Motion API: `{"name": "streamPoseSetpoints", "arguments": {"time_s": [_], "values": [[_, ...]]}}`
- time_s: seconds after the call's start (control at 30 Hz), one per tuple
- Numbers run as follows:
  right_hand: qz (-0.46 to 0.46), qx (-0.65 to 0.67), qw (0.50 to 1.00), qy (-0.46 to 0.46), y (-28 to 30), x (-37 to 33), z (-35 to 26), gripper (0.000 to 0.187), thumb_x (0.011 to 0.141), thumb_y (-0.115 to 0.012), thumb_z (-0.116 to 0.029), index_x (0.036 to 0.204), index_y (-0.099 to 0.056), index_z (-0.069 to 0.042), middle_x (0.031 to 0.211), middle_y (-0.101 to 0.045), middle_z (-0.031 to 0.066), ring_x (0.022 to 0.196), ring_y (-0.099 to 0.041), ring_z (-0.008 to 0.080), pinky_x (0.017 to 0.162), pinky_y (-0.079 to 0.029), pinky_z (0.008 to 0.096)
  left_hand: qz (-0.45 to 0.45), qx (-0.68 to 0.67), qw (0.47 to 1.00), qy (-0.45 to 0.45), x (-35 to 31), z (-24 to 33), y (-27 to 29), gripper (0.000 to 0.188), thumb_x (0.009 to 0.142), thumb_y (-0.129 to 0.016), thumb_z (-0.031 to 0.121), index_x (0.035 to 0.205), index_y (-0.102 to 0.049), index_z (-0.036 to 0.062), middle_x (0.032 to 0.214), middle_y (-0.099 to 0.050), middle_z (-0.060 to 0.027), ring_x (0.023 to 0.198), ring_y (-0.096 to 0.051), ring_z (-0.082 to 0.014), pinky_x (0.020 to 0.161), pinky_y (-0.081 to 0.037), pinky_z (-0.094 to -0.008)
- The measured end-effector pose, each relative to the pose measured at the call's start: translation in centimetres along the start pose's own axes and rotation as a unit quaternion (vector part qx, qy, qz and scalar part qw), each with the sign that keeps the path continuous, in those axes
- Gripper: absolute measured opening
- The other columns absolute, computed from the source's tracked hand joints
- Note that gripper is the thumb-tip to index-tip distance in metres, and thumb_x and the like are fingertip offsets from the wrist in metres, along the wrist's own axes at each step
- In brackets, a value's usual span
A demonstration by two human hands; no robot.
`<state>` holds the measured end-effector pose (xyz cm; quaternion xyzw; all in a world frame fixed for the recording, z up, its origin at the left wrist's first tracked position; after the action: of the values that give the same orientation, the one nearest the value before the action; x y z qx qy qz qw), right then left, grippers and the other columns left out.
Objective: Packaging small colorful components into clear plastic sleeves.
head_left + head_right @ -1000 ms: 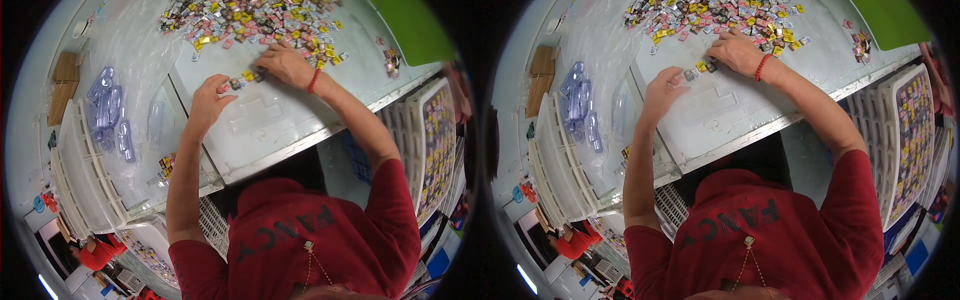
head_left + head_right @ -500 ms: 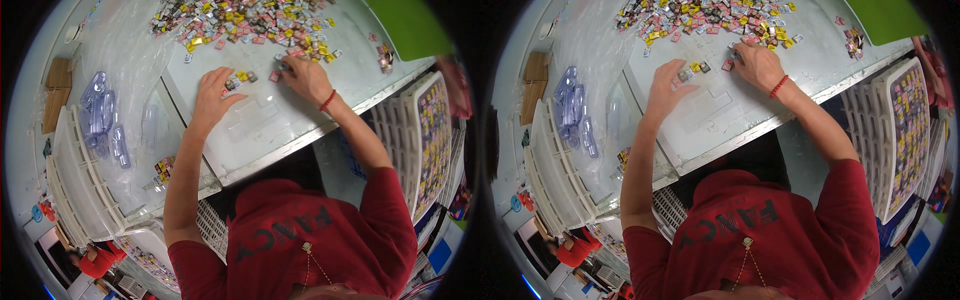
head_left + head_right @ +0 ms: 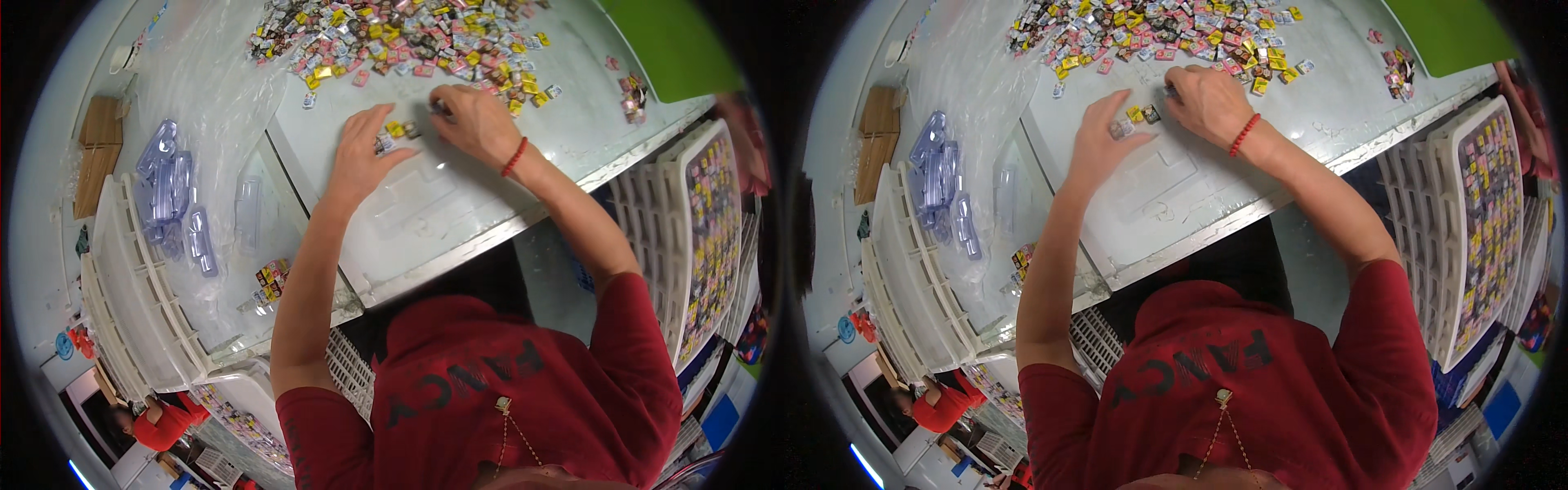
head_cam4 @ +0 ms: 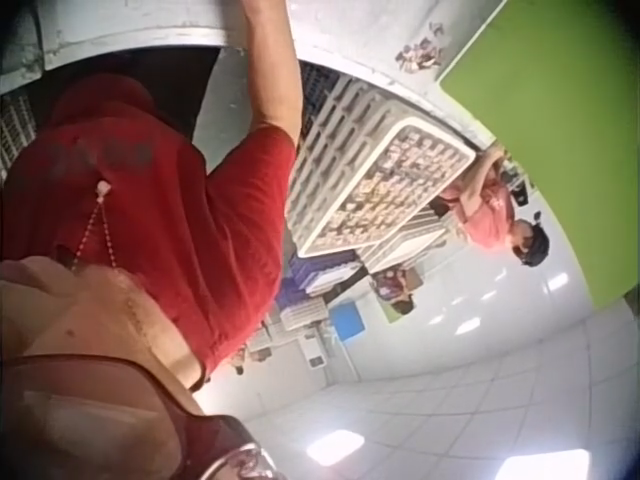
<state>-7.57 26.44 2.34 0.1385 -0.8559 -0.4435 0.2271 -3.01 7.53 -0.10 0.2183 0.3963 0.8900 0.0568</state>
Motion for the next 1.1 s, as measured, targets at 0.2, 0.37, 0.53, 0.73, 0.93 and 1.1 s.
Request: {"name": "streamPoseSetpoints", "arguments": {"time_s": [0.2, 0.37, 0.53, 0.73, 0.93, 1.1], "values": [[-0.122, -0.068, 0.989, 0.049, -1.9, 1.3, 0.7, 0.033, 0.077, -0.071, -0.021, 0.104, -0.063, -0.004, 0.084, -0.066, 0.0144, 0.081, -0.064, 0.0338, 0.070, -0.050, 0.0428, 0.009, 0.044, 0.998, 0.031, -2.7, -0.9, 2.7, 0.056, 0.072, -0.078, 0.019, 0.120, -0.055, 0.0023, 0.116, -0.060, -0.0141, 0.108, -0.053, -0.0325, 0.093, -0.044, -0.0394], [-0.220, -0.045, 0.969, 0.100, -0.7, 2.0, 0.5, 0.043, 0.074, -0.074, -0.021, 0.112, -0.059, -0.005, 0.088, -0.066, 0.0132, 0.083, -0.063, 0.0325, 0.072, -0.050, 0.0410, -0.019, 0.022, 0.998, 0.060, -3.0, -1.6, 2.2, 0.047, 0.076, -0.074, 0.014, 0.118, -0.057, 0.0023, 0.114, -0.061, -0.0129, 0.103, -0.055, -0.0312, 0.089, -0.045, -0.0383], [-0.192, -0.011, 0.974, 0.122, -2.0, 1.3, 1.0, 0.051, 0.073, -0.075, -0.017, 0.119, -0.056, -0.007, 0.101, -0.062, 0.0121, 0.084, -0.063, 0.0322, 0.071, -0.051, 0.0404, 0.005, 0.020, 0.999, 0.042, -2.3, -0.7, 1.8, 0.043, 0.075, -0.074, 0.013, 0.114, -0.059, 0.0018, 0.111, -0.062, -0.0124, 0.100, -0.056, -0.0312, 0.087, -0.046, -0.0386], [-0.156, 0.012, 0.967, 0.199, -3.0, 1.1, -0.4, 0.053, 0.076, -0.071, -0.015, 0.125, -0.051, -0.008, 0.108, -0.057, 0.0117, 0.086, -0.063, 0.0322, 0.074, -0.053, 0.0398, 0.010, 0.014, 0.999, 0.037, -2.3, -0.9, 0.9, 0.043, 0.074, -0.074, 0.012, 0.113, -0.060, 0.0022, 0.107, -0.064, -0.0117, 0.097, -0.057, -0.0300, 0.084, -0.048, -0.0376], [-0.040, -0.049, 0.957, 0.281, -3.9, 0.6, -0.5, 0.048, 0.079, -0.068, -0.015, 0.124, -0.051, -0.009, 0.106, -0.056, 0.0099, 0.085, -0.063, 0.0280, 0.071, -0.054, 0.0348, 0.045, 0.014, 0.998, 0.039, -2.4, -1.6, 0.7, 0.040, 0.075, -0.075, 0.012, 0.113, -0.063, 0.0067, 0.099, -0.065, -0.0108, 0.086, -0.061, -0.0248, 0.076, -0.050, -0.0346], [-0.052, -0.069, 0.970, 0.229, -4.1, 0.8, -0.5, 0.039, 0.082, -0.066, -0.017, 0.118, -0.055, -0.010, 0.105, -0.057, 0.0083, 0.087, -0.063, 0.0260, 0.070, -0.053, 0.0335, 0.063, -0.005, 0.998, 0.028, -1.9, -1.8, 0.5, 0.038, 0.073, -0.074, 0.007, 0.109, -0.063, 0.0049, 0.087, -0.062, -0.0111, 0.083, -0.058, -0.0278, 0.074, -0.048, -0.0379]]}}
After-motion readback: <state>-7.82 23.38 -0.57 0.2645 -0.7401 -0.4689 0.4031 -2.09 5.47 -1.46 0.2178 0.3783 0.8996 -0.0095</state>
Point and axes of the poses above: each hand's wrist, its own x-axis towards the middle knuckle, its own y-axis out of the back of the hand, z = x × y, the point moved 3 cm from there along x, towards the middle knuckle
